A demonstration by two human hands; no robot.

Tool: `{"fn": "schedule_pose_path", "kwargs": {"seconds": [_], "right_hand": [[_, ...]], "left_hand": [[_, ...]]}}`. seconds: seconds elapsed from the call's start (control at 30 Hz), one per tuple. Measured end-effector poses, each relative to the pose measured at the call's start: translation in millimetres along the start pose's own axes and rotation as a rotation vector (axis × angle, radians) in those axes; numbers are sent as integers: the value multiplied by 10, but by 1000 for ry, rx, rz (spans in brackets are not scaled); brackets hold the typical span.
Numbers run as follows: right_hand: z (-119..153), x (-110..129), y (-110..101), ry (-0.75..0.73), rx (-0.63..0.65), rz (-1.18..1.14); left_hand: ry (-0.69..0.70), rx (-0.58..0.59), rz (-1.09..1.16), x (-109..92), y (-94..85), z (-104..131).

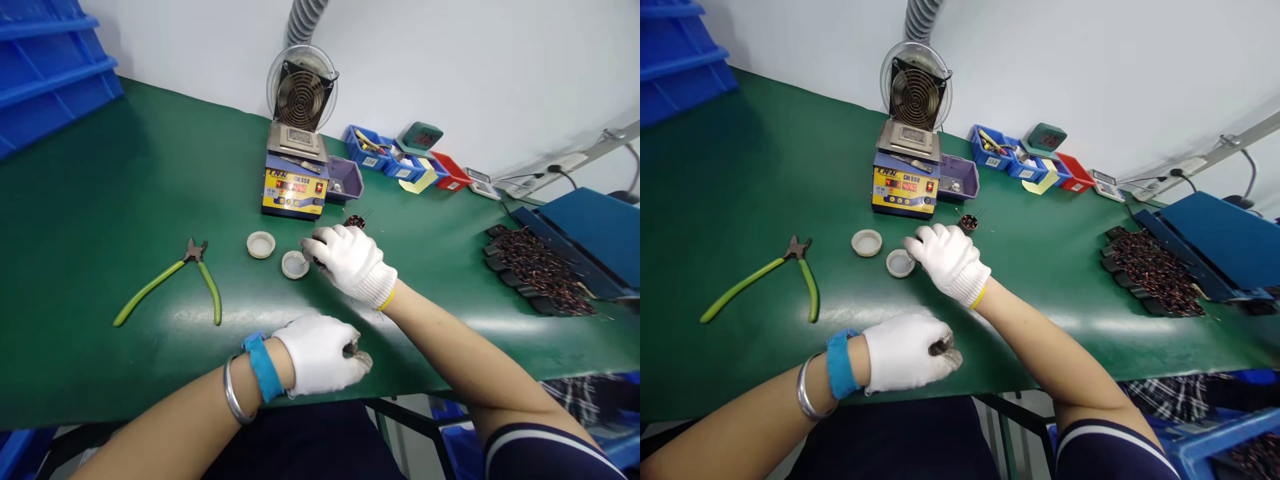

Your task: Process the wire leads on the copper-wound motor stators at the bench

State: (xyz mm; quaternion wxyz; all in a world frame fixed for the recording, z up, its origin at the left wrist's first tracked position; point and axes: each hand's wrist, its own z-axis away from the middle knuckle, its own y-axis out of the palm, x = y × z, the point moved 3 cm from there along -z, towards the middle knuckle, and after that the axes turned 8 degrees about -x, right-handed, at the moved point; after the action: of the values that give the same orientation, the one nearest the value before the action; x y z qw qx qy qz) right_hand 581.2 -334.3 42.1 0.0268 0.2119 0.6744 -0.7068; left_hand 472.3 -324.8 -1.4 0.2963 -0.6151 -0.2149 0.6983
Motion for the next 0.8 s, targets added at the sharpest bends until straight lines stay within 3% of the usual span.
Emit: {"fn": "schedule_pose_path", "kwargs": {"seconds": [0.1, 0.2, 0.27, 0.37, 0.47, 0.57, 0.67, 0.8], "right_hand": [[32, -21, 4, -8, -38, 9], [-32, -201, -62, -3, -201, 30], [-221, -411, -182, 39, -326, 64], [-739, -780, -443, 161, -425, 109], [-1356, -1074, -644, 295, -358, 109], [-1836, -1177, -672, 338, -280, 75], [-2101, -1131, -571, 282, -261, 72], [-2193, -1138, -478, 241, -269, 47]], "left_hand": [[-7, -28, -9, -16, 13, 19], [9, -110, -53, -50, 24, 38], [57, -189, -117, -81, 24, 47], [130, -290, -190, -108, 5, 50], [155, -367, -207, -103, -41, 44], [181, -443, -230, -102, -78, 37], [200, -482, -260, -105, -78, 21], [223, -490, -280, -106, -43, -14]]}}
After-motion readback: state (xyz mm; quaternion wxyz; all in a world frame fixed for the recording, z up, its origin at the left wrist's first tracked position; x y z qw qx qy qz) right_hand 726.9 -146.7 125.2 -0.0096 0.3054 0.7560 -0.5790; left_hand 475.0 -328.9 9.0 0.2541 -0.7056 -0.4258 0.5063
